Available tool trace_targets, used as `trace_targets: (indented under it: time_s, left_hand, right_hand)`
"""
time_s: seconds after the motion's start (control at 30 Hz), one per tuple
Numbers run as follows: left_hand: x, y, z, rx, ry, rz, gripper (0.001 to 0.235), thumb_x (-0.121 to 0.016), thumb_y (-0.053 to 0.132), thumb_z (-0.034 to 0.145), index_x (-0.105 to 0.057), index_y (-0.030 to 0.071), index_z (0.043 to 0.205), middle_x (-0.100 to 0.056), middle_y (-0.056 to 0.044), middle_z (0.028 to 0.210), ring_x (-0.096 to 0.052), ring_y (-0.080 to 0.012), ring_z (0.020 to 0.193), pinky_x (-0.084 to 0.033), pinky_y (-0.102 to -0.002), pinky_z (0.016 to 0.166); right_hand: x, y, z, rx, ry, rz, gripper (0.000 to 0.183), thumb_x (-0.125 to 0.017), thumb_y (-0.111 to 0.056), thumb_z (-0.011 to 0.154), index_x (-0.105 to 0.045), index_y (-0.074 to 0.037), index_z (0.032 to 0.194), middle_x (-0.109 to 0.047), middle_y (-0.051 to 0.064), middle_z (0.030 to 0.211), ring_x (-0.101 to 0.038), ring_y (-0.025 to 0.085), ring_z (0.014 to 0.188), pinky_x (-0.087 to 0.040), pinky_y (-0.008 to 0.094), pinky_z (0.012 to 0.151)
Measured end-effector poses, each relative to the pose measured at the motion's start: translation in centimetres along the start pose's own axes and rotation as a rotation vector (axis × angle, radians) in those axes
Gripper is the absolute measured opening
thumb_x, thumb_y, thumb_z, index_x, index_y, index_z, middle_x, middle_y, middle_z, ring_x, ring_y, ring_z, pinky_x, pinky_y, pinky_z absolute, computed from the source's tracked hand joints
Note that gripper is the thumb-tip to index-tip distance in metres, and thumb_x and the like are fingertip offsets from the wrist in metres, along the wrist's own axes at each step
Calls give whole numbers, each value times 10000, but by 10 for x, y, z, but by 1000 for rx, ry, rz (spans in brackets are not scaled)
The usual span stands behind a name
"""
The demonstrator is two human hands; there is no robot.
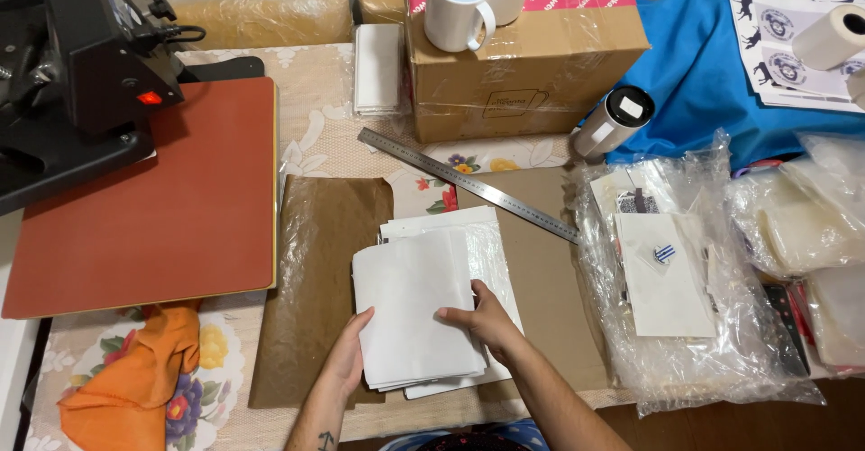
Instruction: Operating a heat press machine to transfer designs and organizing production materials like papers and apparel.
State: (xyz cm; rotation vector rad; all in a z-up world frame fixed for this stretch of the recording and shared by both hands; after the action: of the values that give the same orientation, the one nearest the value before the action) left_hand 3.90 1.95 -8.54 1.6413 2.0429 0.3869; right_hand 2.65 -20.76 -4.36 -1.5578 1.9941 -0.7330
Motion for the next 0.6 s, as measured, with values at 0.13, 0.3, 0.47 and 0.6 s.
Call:
trace_targets:
  time_s: [0.13,0.3,0.47,0.6]
  left_hand:
    - [6,7,-13,-32,4,46,702,-594,371,834,-477,93,1468,-500,-54,1553,-412,-175,1451,-249,-353,1240]
    - [19,3,-6,-35,34,100,843,-623,428,776,-393,119,1525,-373,-28,1631,-289,-152,1518,-162,-350,1266]
    - [15,2,-10,13,43,91,744,-618,369,835,-429,111,1507,-486,-78,1559,-431,-217,1436,-282,-396,1225]
    - [20,-4,-4,21,136,149,858,-672,362,814,-313,114,1552,-367,-52,1600,-347,-200,1469,-263,-364,1218]
  right_hand:
    - [-12,-11,-15,-4,-47,-12,776,-825,-196,676,-512,-91,1379,-663,110,1353,-667,268,1175,-552,382,1000]
    - [-10,15,9,-39,-79,61,695,-769,-189,744,-510,-88,1380,-648,111,1370,-632,258,1210,-501,361,1052]
    - [-6,39,26,-80,-91,93,663,-729,-161,806,-494,-77,1420,-644,118,1397,-611,256,1260,-455,351,1116]
    - [-2,43,27,-108,5,38,778,-738,-277,800,-404,-74,1473,-591,100,1451,-566,246,1321,-418,345,1138]
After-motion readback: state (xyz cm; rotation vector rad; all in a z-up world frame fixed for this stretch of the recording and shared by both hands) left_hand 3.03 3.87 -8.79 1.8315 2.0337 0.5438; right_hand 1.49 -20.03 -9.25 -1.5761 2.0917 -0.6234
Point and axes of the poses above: each hand's wrist, its own z-axis towards the middle knuckle, its own x-axis out of the back of the hand, y = z × x, the point moved 8 cm from there along z, towards the middle knuckle
